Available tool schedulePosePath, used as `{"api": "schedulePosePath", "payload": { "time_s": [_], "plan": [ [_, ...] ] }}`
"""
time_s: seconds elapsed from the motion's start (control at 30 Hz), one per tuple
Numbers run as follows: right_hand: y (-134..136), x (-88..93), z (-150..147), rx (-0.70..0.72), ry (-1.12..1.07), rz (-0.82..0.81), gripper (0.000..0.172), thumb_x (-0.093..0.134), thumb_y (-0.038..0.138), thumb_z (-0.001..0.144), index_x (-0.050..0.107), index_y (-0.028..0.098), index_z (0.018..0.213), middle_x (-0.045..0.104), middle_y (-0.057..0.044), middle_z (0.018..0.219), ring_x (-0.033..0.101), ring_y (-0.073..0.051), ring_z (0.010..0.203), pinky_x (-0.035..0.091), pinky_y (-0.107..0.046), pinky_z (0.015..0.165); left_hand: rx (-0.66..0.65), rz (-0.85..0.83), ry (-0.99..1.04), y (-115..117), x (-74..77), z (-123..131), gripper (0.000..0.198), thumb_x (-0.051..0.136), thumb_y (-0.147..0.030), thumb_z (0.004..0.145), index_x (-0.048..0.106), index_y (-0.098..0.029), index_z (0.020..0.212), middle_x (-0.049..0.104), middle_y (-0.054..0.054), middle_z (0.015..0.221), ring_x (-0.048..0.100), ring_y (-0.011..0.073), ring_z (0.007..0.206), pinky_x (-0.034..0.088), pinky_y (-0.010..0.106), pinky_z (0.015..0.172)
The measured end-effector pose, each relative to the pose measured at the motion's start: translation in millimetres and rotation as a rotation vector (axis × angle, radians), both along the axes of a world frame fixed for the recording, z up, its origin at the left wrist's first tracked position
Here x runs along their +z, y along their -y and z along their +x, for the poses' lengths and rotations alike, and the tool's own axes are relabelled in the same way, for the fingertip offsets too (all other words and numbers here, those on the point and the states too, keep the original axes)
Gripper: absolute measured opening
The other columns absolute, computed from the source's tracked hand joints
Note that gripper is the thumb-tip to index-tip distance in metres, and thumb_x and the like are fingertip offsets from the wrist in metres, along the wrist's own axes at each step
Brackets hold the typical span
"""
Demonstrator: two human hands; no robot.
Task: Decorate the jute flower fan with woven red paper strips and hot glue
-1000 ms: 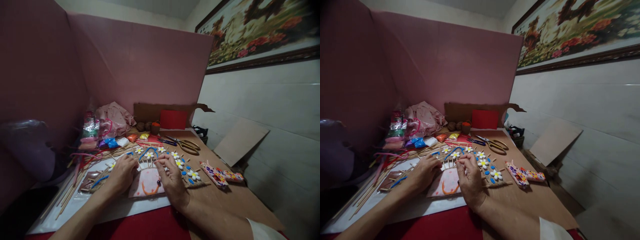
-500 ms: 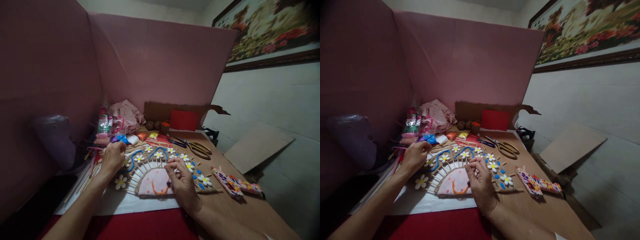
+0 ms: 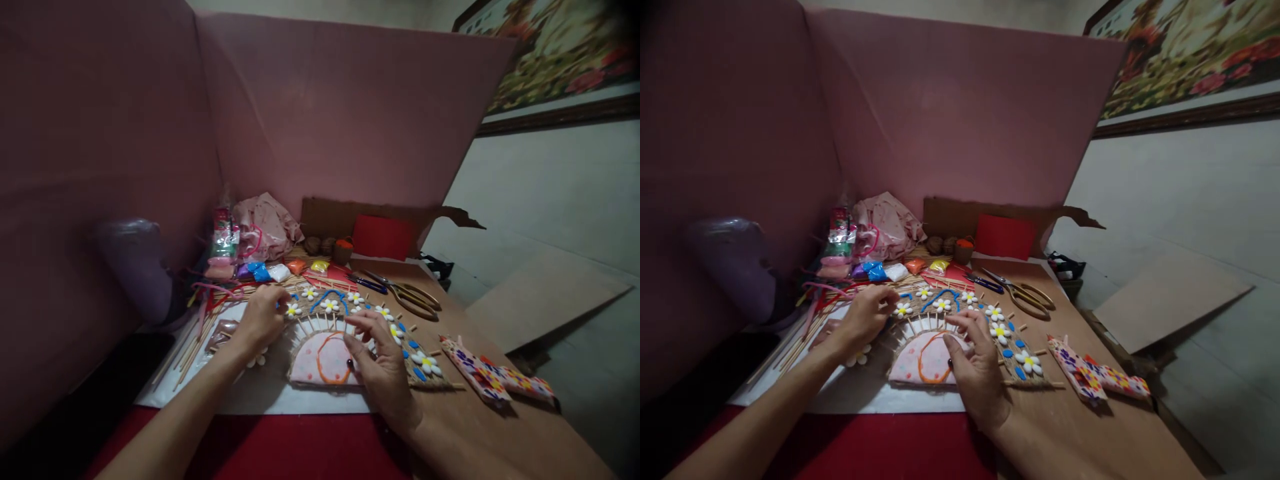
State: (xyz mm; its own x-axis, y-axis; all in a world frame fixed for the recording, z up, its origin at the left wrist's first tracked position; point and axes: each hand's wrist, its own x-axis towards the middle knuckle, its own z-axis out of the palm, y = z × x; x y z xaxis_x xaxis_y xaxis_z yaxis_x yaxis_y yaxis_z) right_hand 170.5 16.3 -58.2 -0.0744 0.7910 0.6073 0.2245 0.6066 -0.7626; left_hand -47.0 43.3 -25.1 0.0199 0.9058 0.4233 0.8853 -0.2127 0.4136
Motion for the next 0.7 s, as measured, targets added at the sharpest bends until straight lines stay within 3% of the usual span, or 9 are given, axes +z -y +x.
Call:
{"api": "schedulePosePath", "payload": {
  "time_s": [0.17, 0.37, 0.5, 0.7],
  "plan": [
    [1, 1.7, 1, -0.032, -0.007, 0.007, 0.010, 0.053, 0.025, 0.087, 0.061, 0.024, 0.093, 0.050, -0.006, 0.104, 0.050, -0.021, 0.101, 0.043, -0.034, 0.082, -0.089, -0.026, -0.075, 7, -3.8, 14, 0.018, 0.051, -0.007, 0.075, 0.063, -0.020, 0.070, 0.065, 0.005, 0.079, 0.055, 0.0199, 0.082, 0.040, 0.030, 0.074],
    [2, 4.0, 0, -0.014, -0.010, -0.001, 0.009, 0.053, 0.025, 0.088, 0.062, 0.023, 0.088, 0.050, -0.007, 0.102, 0.049, -0.022, 0.101, 0.040, -0.036, 0.085, 0.121, -0.053, -0.097, -2, 8.7, -17, 0.026, 0.048, -0.001, 0.068, 0.066, -0.018, 0.076, 0.066, 0.008, 0.080, 0.055, 0.0225, 0.082, 0.038, 0.031, 0.070],
    [2, 4.2, 0, -0.012, -0.011, 0.032, 0.008, 0.053, 0.022, 0.087, 0.061, 0.022, 0.087, 0.050, -0.005, 0.101, 0.049, -0.020, 0.100, 0.039, -0.034, 0.086, 0.257, -0.121, -0.091, -13, 5.1, -43, 0.028, 0.047, 0.000, 0.064, 0.067, -0.018, 0.071, 0.068, 0.007, 0.074, 0.059, 0.0207, 0.074, 0.037, 0.028, 0.064],
    [0, 3.5, 2, -0.007, -0.030, 0.040, 0.009, 0.053, 0.020, 0.087, 0.061, 0.021, 0.088, 0.051, -0.004, 0.099, 0.049, -0.018, 0.099, 0.037, -0.033, 0.088, 0.236, -0.176, -0.038, -19, -1.4, -47, 0.026, 0.050, -0.003, 0.065, 0.070, -0.017, 0.075, 0.070, 0.007, 0.077, 0.062, 0.0195, 0.074, 0.039, 0.025, 0.062]
  ]
}}
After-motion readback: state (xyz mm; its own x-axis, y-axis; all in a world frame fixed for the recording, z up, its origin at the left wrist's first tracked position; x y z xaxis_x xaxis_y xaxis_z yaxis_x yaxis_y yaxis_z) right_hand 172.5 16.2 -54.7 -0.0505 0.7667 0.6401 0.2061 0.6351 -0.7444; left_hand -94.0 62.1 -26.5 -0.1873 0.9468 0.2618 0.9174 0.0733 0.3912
